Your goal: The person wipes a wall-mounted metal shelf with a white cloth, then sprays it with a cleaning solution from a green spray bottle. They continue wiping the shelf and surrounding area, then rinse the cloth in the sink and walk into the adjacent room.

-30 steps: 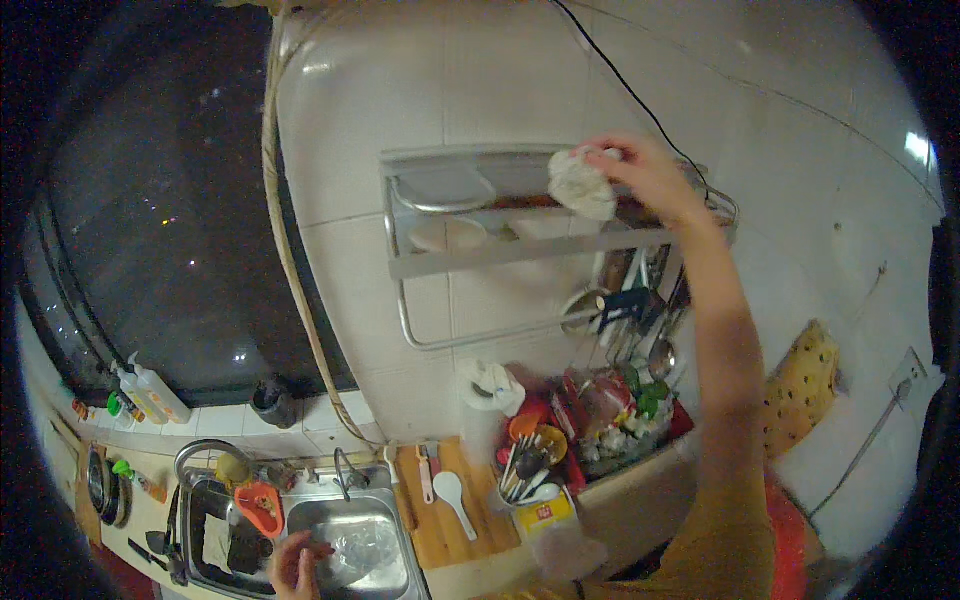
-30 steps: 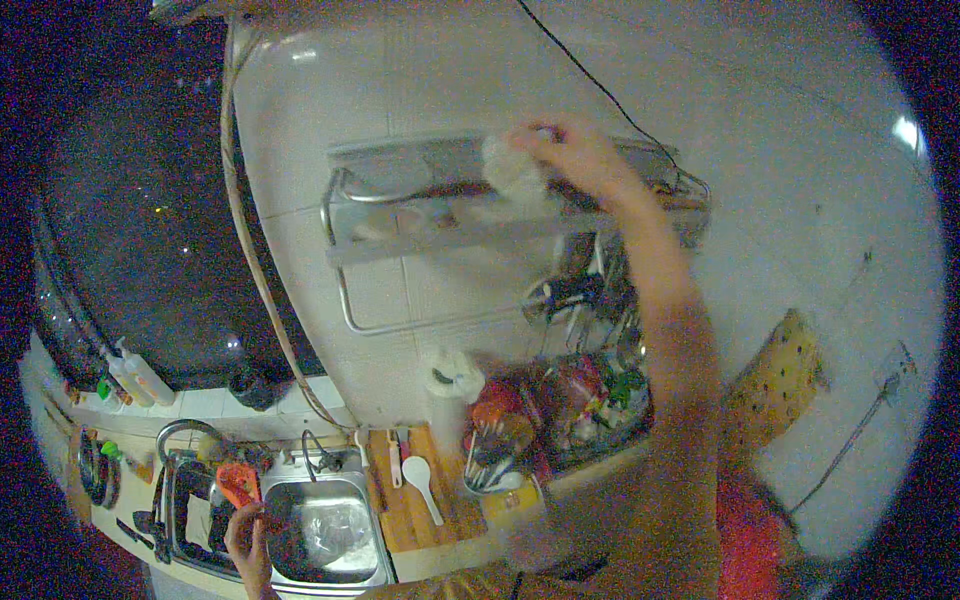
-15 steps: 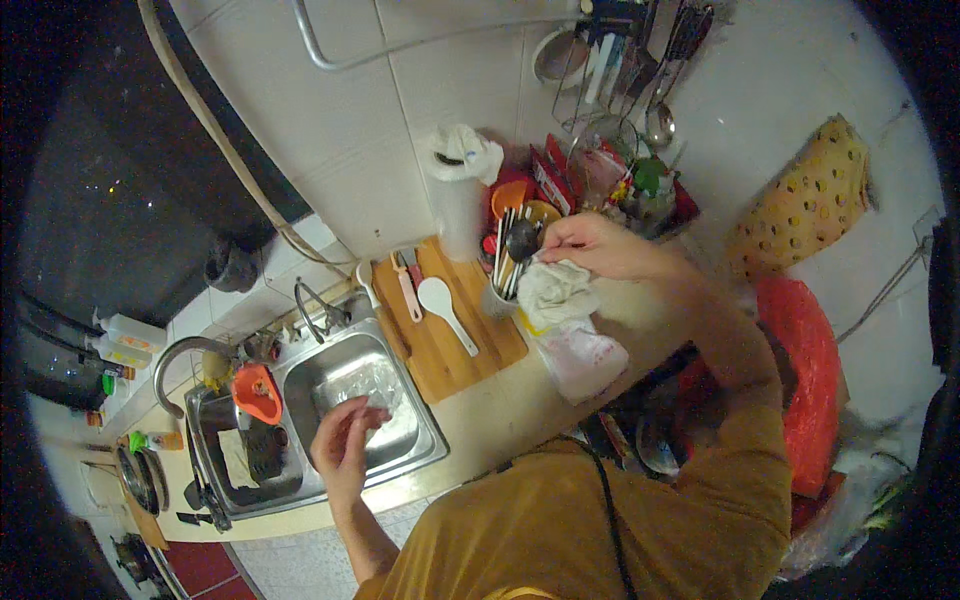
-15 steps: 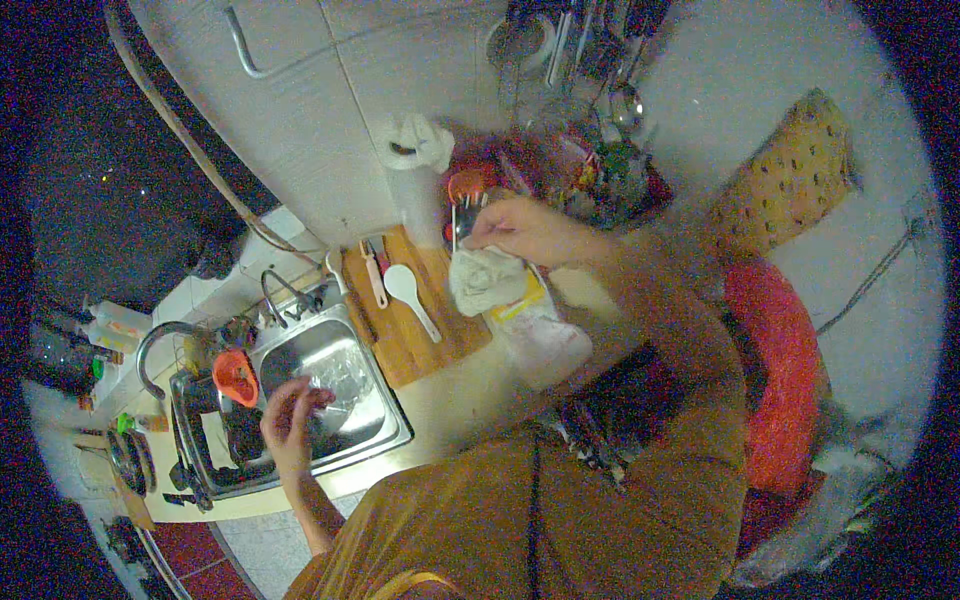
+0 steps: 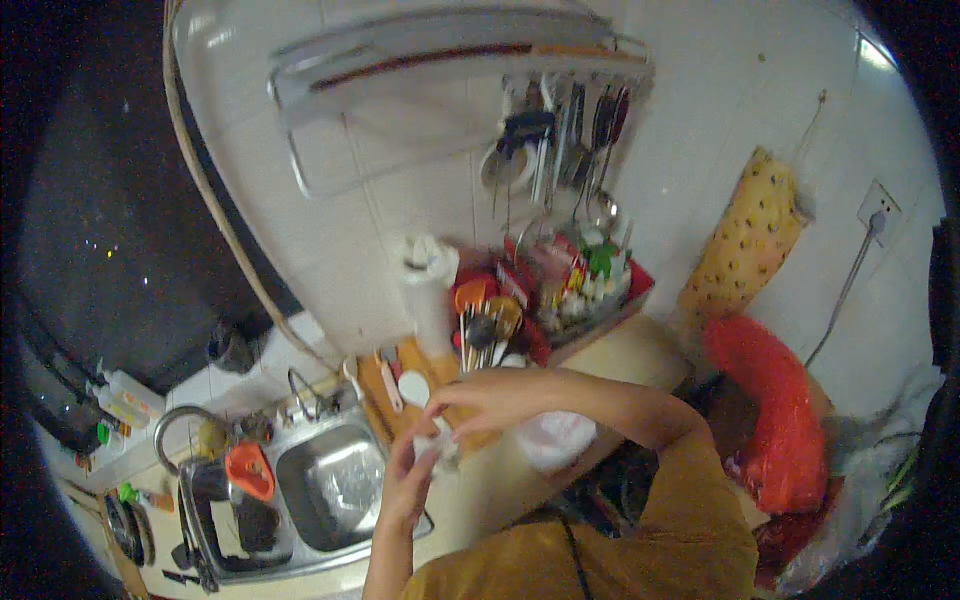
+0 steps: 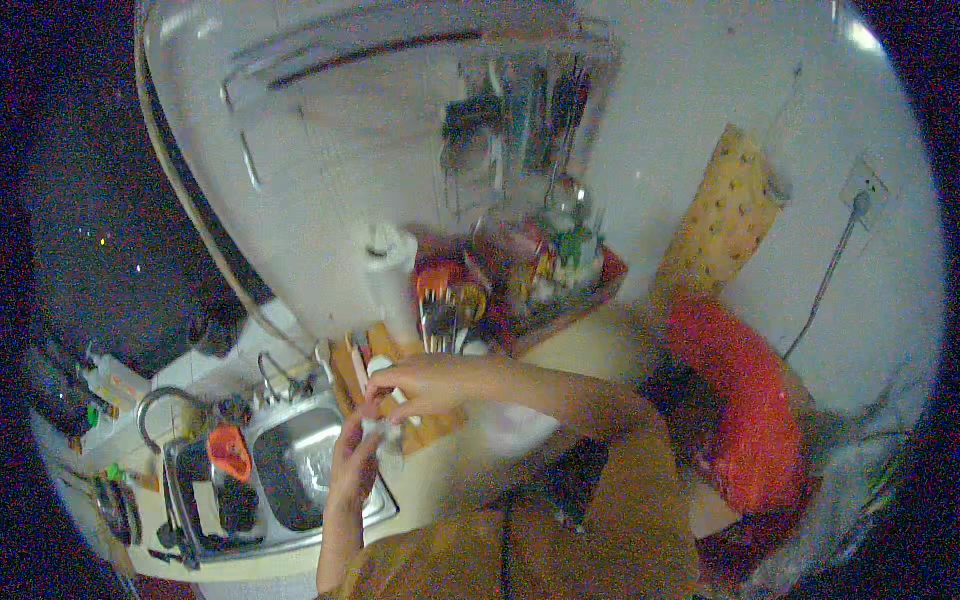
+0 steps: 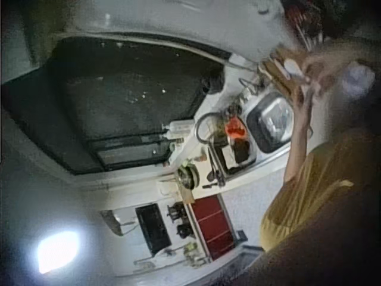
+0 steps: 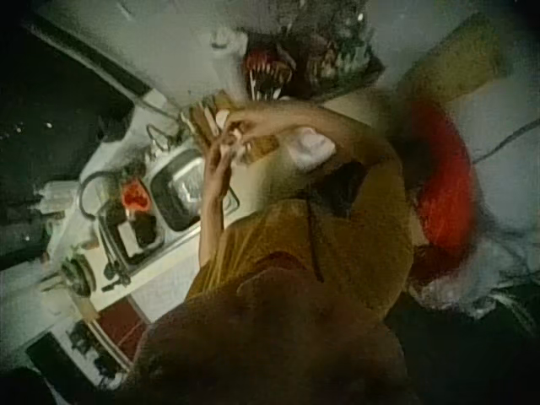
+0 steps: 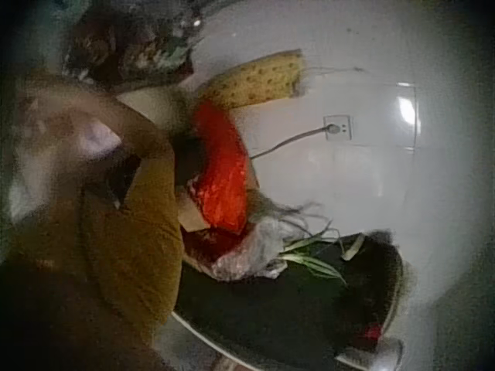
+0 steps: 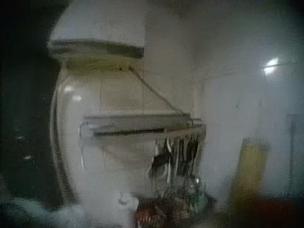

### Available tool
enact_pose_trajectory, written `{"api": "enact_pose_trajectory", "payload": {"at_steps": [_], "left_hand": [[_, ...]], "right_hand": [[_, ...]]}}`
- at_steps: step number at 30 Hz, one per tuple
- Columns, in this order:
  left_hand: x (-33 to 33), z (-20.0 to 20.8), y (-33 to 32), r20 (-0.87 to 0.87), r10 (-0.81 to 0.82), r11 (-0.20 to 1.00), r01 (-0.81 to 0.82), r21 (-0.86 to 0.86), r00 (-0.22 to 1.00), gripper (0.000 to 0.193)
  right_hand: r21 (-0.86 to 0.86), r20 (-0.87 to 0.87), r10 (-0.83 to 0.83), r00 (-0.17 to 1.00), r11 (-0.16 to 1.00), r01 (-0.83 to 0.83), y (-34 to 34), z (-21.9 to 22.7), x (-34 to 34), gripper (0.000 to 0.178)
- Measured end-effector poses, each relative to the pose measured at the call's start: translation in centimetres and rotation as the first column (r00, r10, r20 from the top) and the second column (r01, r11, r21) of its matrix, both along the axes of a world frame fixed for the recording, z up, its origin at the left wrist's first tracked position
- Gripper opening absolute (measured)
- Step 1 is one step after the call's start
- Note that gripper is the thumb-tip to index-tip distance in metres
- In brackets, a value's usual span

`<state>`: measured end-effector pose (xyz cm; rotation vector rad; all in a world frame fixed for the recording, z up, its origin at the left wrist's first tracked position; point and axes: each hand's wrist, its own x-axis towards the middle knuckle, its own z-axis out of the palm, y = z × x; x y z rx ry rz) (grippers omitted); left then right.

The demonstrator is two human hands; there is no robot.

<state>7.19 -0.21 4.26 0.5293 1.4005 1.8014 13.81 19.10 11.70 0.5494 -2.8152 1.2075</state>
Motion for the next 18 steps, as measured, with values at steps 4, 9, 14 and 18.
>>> {"api": "enact_pose_trajectory", "payload": {"at_steps": [4,9,14,18], "left_hand": [[-0.7,-2.3,-1.4,0.067,0.065,0.996,-0.060,-0.061,0.996,0.025],[0.1,0.5,-2.7,0.073,0.234,0.964,-0.221,-0.151,0.969,0.019],[-1.2,0.8,-1.6,0.099,0.235,0.967,-0.222,-0.123,0.967,0.026],[-2.3,0.1,-0.8,0.079,0.242,0.965,-0.232,-0.119,0.967,0.026]], "right_hand": [[-0.015,-0.108,-0.389,0.915,0.921,0.390,9.0,12.4,1.6,0.022],[0.234,-0.669,-0.489,0.559,0.576,0.783,22.8,24.9,2.1,0.016],[0.511,-0.647,-0.456,0.611,0.334,0.792,31.2,27.8,0.1,0.025],[0.661,-0.486,-0.506,0.712,0.321,0.679,34.5,26.5,-2.6,0.035]]}}
